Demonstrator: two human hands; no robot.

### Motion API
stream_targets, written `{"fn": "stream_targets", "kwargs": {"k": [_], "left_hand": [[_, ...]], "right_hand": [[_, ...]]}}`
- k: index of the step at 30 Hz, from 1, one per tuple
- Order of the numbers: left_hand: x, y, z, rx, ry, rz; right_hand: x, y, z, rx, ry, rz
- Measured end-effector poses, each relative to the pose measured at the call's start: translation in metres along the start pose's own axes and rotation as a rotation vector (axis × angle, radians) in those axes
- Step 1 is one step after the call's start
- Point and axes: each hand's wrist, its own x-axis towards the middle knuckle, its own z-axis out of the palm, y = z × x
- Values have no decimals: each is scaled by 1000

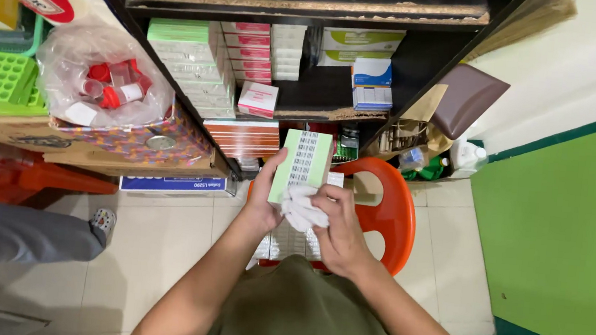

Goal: The person repeatedly picks up small white boxes from a black shelf, wipes them with a white cloth, and places them onto a red plastic stool. The person continues this cycle of retrieving, cleaning, and stacking the boxes for the duration of the video.

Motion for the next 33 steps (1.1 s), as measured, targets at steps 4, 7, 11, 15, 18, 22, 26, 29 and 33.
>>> {"fn": "stream_targets", "kwargs": {"k": [4,7,11,15,18,22,26,29,33], "left_hand": [[4,-15,-3,29,-30,-106],[1,-24,2,107,-96,-175],[54,-22,-25,-73,-26,-119],[14,4,6,-205,53,17],[19,0,13,-81,25,13],[27,-26,29,-156,50,17],[28,-16,19,-126,76,39],[11,-19,30,-110,128,62],[37,-44,7,-175,123,75]], "right_hand": [[5,52,10,1130,578,931],[19,48,0,135,376,484],[26,9,-7,177,238,364],[1,13,-15,163,86,266],[17,33,-18,-38,293,238],[26,23,-2,-137,292,97],[12,32,-11,-218,70,-70],[17,50,-14,-197,155,2],[22,22,-1,-220,112,-53]]}}
